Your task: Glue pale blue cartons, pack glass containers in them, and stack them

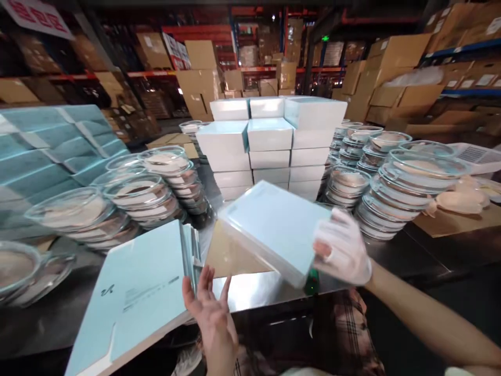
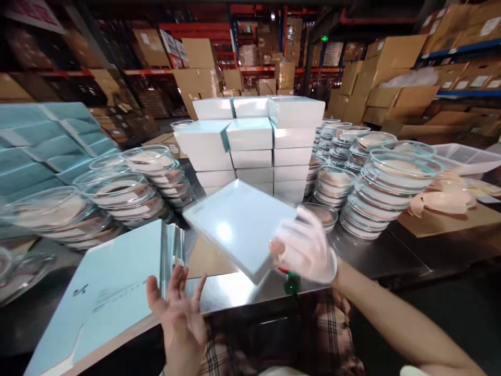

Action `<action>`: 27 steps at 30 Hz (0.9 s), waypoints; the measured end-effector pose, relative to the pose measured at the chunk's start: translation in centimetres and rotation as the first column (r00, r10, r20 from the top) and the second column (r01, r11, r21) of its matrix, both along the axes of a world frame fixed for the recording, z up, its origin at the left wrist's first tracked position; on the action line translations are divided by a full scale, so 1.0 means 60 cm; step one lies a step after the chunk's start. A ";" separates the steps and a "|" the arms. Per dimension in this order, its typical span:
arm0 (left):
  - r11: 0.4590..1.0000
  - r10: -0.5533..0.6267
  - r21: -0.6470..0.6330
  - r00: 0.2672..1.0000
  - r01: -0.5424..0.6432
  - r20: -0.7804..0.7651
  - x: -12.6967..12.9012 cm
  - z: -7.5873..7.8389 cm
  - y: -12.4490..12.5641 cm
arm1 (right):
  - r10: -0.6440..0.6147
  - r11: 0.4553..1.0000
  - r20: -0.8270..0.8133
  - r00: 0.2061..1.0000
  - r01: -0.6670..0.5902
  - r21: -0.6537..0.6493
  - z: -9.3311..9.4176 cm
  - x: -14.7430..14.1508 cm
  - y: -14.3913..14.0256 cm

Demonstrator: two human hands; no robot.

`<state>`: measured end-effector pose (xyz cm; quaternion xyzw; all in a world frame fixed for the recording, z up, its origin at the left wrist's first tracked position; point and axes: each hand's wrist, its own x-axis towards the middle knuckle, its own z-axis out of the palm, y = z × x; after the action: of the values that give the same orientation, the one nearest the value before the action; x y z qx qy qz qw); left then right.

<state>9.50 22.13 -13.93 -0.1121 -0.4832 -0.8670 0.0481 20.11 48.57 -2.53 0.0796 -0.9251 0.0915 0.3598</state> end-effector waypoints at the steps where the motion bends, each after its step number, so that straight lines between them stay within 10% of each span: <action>1: 0.999 0.027 -0.026 0.999 -0.027 -0.020 0.002 -0.005 -0.004 | -0.033 0.998 -0.090 0.995 0.037 0.048 0.056 -0.029 0.010; 7: 0.985 0.071 -0.150 0.994 -0.082 -0.078 0.021 -0.022 -0.024 | -0.298 0.867 -0.339 0.892 0.402 0.295 0.320 -0.284 0.035; 14: 0.886 0.284 -0.312 0.933 -0.344 -0.222 0.005 -0.044 -0.113 | -0.390 0.835 -0.061 0.919 0.381 0.397 0.345 -0.410 0.123; 17: 0.657 0.324 -0.588 0.881 -0.471 -0.344 -0.065 0.003 -0.164 | -0.365 0.854 0.000 0.931 0.335 0.397 0.343 -0.399 0.141; 20: 0.229 0.331 -0.854 0.862 -0.468 -0.383 -0.172 0.068 -0.213 | -0.331 0.881 -0.095 0.939 0.344 0.325 0.296 -0.357 0.109; 22: -0.020 0.451 -0.959 0.854 -0.283 -0.261 -0.238 0.094 -0.241 | -0.213 0.939 -0.221 0.952 0.262 0.225 0.212 -0.302 0.056; 25: -0.044 0.536 -0.998 0.844 0.053 0.022 -0.282 0.109 -0.275 | 0.104 0.987 -0.216 0.971 -0.074 0.145 0.022 -0.187 -0.045; 27: -0.076 0.542 -0.995 0.841 0.061 0.011 -0.268 0.116 -0.285 | 0.192 0.974 -0.093 0.977 -0.178 0.137 -0.104 -0.116 -0.097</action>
<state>-6.60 5.02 -6.96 0.1676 -0.9581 -0.2320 0.0101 13.16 42.73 -8.74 0.1932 -0.8972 0.0607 0.3924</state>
